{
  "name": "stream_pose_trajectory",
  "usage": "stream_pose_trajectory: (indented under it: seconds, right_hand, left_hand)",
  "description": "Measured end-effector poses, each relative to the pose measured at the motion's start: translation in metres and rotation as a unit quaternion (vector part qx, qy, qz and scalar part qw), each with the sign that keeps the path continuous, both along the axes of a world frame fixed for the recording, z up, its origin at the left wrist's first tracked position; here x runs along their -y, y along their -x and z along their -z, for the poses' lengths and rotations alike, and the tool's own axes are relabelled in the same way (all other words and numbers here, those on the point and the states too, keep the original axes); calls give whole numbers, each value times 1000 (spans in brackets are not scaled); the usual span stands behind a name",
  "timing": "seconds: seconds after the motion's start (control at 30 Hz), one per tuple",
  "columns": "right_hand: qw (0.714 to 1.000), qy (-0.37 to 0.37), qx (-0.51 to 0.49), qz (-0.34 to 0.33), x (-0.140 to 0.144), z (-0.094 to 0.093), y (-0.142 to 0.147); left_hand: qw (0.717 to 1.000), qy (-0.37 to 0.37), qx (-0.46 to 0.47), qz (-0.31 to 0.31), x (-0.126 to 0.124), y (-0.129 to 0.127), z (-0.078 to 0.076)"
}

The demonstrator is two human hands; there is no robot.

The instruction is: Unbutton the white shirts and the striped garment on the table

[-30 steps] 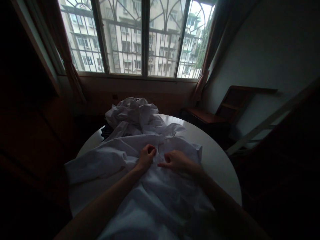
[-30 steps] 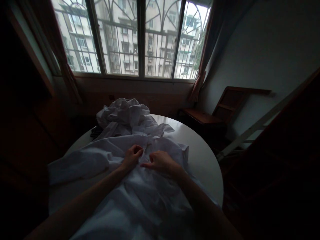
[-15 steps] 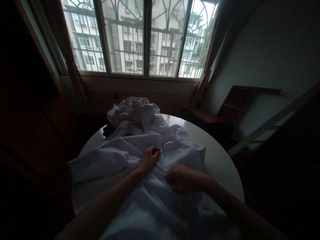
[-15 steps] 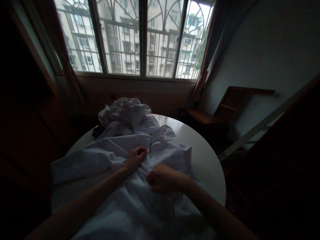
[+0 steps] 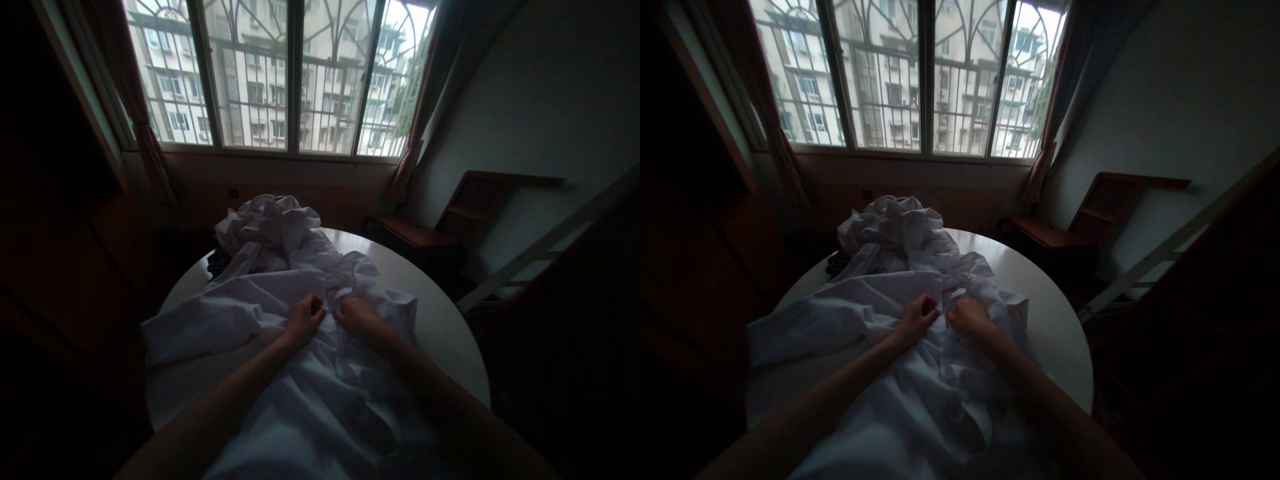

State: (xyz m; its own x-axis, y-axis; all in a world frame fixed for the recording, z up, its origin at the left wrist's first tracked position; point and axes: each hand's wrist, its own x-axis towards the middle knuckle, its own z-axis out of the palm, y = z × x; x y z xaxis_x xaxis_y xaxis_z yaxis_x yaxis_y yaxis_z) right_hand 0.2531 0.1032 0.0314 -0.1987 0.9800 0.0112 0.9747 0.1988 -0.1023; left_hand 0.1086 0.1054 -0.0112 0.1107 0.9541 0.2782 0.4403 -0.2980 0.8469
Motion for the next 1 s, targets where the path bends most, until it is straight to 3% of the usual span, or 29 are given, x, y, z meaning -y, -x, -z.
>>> stream_pose_trajectory:
  seconds: [0.3, 0.53, 0.63, 0.8, 1.0]
  right_hand:
    - [1000, 27, -15, -4, 1, 5, 0]
    - [983, -114, -135, 43, 6, 5, 4]
    - [971, -152, -185, 20, 9, 6, 10]
    - [965, -96, -242, -18, 9, 17, 14]
    - [947, -58, -315, 9, 7, 22, 14]
  left_hand:
    - [1000, 3, 21, 16, 0, 0, 4]
    - [999, -32, -10, 16, 0, -1, 3]
    - [999, -36, -11, 24, 0, -1, 3]
    - [999, -14, 12, 25, 0, 0, 4]
    - [999, 4, 47, 13, -2, 1, 5]
